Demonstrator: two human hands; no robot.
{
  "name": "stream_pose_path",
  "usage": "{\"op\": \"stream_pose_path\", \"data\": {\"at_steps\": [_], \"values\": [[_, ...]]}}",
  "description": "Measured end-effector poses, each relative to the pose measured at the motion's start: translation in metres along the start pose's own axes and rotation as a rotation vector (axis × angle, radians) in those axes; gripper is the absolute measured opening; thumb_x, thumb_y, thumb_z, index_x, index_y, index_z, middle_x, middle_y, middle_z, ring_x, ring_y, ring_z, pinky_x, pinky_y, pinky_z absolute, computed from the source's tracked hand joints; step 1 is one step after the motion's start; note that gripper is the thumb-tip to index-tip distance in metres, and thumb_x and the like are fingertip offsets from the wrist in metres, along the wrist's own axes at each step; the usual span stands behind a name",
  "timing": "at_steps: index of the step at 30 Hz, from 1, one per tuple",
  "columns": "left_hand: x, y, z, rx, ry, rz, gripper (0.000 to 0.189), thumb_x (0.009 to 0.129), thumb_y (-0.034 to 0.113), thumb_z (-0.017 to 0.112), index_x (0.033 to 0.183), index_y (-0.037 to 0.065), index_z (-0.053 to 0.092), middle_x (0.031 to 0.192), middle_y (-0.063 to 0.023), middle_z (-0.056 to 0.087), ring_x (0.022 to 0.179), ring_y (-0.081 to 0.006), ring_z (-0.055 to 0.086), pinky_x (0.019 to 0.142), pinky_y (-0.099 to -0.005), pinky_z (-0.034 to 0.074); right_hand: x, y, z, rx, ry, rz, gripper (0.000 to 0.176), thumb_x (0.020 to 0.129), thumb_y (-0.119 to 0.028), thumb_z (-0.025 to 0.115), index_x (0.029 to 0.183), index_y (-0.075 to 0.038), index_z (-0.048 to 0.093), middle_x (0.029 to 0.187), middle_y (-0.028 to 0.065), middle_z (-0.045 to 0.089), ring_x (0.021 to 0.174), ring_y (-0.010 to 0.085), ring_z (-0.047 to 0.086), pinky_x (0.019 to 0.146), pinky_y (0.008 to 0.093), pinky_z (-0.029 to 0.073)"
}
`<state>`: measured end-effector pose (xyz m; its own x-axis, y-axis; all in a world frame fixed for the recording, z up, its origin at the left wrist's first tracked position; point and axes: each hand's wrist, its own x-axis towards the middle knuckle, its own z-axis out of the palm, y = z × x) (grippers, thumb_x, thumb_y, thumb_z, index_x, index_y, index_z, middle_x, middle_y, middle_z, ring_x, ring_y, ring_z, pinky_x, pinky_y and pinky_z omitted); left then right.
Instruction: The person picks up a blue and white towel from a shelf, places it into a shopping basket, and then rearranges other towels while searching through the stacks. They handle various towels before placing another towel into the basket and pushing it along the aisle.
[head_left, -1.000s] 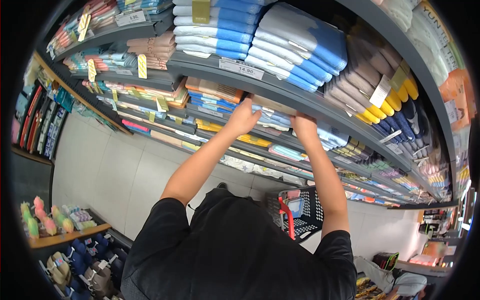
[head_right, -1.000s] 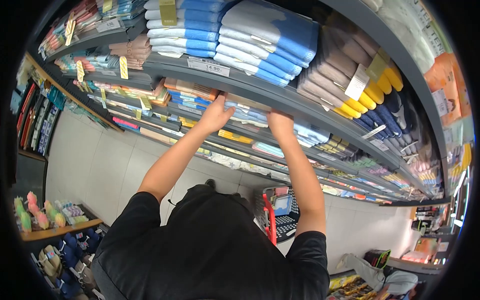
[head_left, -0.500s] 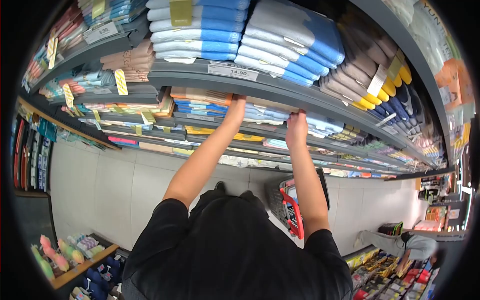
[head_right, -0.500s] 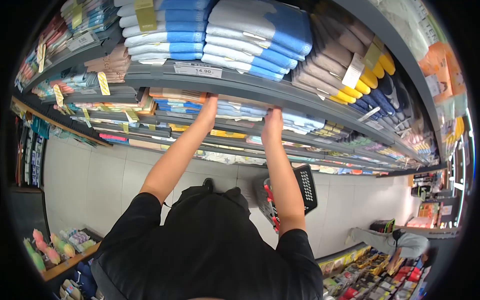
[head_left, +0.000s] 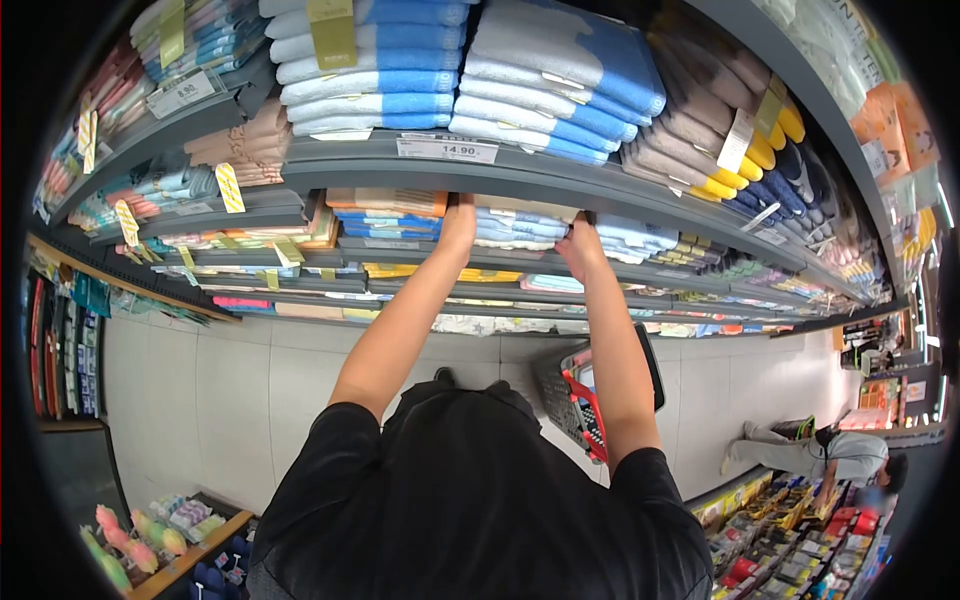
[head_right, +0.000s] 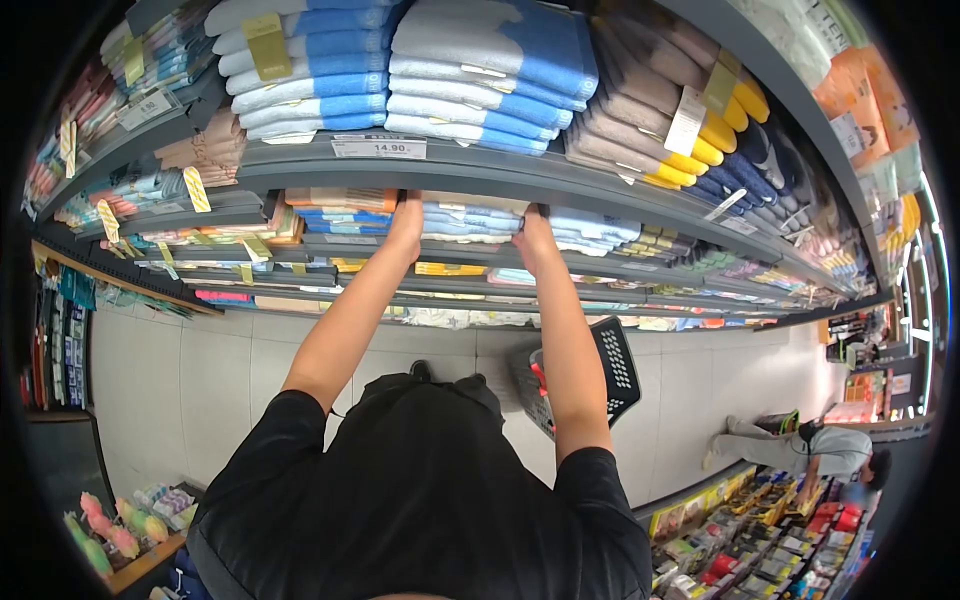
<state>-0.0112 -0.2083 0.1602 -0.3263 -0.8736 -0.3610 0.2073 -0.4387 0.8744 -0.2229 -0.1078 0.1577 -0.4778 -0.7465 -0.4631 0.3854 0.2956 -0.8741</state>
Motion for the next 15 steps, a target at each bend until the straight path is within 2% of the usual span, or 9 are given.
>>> {"op": "stream_pose_path", "data": {"at_steps": [5, 8, 9, 13, 15], "values": [[-0.010, 0.005, -0.002, 0.074, 0.004, 0.051, 0.080, 0.100, 0.059, 0.043, 0.149, -0.004, 0.035, 0.155, -0.0167, 0.037, 0.143, -0.0286, 0.029, 0.116, -0.0408, 0.022, -0.002, 0.018, -0.006, 0.065, 0.034, -0.125, 0.046, 0.103, -0.043, 0.046, 0.127, -0.006, 0.055, 0.126, 0.0072, 0.061, 0.111, 0.0205, 0.057, 0.097, 0.0376, 0.041], [-0.033, 0.017, 0.002, 0.156, 0.023, 0.120, 0.066, 0.103, 0.052, 0.040, 0.146, 0.001, 0.041, 0.145, -0.0197, 0.048, 0.131, -0.0343, 0.044, 0.111, -0.0356, 0.031, -0.017, 0.028, 0.000, 0.032, 0.140, -0.345, 0.045, 0.104, -0.038, 0.047, 0.132, -0.003, 0.054, 0.129, 0.0082, 0.059, 0.117, 0.0196, 0.055, 0.101, 0.0358, 0.039], [-0.033, 0.011, 0.001, 0.127, -0.006, 0.297, 0.059, 0.104, 0.043, 0.043, 0.144, 0.000, 0.042, 0.143, -0.0221, 0.050, 0.131, -0.0358, 0.046, 0.110, -0.0349, 0.032, -0.029, 0.027, 0.004, 0.004, 0.187, -0.434, 0.046, 0.104, -0.036, 0.048, 0.133, -0.002, 0.053, 0.131, 0.0089, 0.059, 0.119, 0.0198, 0.053, 0.102, 0.0352, 0.038], [-0.047, 0.007, 0.000, 0.305, 0.025, 0.600, 0.056, 0.103, 0.036, 0.047, 0.142, -0.004, 0.041, 0.137, -0.0277, 0.049, 0.127, -0.0413, 0.045, 0.108, -0.0406, 0.034, -0.079, -0.004, 0.033, -0.258, 0.256, -0.719, 0.052, 0.104, -0.032, 0.049, 0.143, 0.002, 0.043, 0.139, 0.0165, 0.053, 0.123, 0.0247, 0.052, 0.106, 0.0341, 0.037], [-0.058, 0.009, 0.004, 0.491, 0.090, 0.766, 0.056, 0.102, 0.034, 0.048, 0.139, -0.007, 0.041, 0.132, -0.0301, 0.049, 0.123, -0.0441, 0.045, 0.107, -0.0442, 0.035, -0.079, -0.020, 0.036, -0.346, 0.261, -0.754, 0.042, 0.102, -0.030, 0.051, 0.130, 0.002, 0.054, 0.126, 0.0163, 0.060, 0.113, 0.0249, 0.055, 0.099, 0.0344, 0.041]]}}
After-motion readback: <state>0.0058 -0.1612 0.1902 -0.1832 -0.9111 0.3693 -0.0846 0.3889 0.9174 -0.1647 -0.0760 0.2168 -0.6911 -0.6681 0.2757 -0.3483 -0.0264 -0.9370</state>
